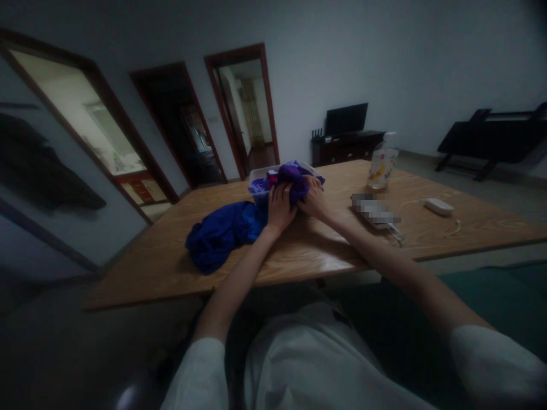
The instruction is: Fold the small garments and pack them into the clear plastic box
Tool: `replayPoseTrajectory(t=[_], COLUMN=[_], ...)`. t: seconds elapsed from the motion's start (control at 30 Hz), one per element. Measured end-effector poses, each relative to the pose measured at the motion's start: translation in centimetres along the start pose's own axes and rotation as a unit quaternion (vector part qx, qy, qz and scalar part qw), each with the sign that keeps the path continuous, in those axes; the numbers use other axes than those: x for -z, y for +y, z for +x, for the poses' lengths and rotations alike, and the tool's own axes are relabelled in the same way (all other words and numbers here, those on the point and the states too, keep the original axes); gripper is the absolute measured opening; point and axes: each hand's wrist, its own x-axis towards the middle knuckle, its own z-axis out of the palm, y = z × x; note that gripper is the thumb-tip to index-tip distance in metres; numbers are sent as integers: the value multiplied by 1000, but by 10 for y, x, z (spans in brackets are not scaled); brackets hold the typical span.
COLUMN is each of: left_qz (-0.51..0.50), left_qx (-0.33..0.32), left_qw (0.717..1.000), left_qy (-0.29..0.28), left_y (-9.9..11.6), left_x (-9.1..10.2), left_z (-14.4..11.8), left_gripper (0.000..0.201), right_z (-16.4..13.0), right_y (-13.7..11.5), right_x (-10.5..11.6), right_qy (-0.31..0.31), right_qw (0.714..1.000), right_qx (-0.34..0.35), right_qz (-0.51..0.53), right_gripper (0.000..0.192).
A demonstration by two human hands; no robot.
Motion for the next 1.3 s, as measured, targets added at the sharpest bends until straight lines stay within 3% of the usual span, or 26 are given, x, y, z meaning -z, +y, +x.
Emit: replayPoseTrajectory(t=[0.23,0.63,1.07,1.3], left_qz=[5,-1,6,-14], left_qx=[-2,2,-6,12], left_qw=[1000,1000,1000,1000], left_qy=[3,-5,4,-3], left_y=[0,1,3,5], left_x=[-1,0,2,4], left_z=[-1,0,0,1], left_gripper=[72,72,66,60], right_z=[-1,1,2,3], right_y=[-2,0,0,1], right_x=[2,1,1,2], right_qy=[13,-18,0,-20], right_qw=[999,1000,1000,1000], right_qx=[33,17,-10,12], right_qz=[18,9,7,-10], right_gripper=[76,67,57,48])
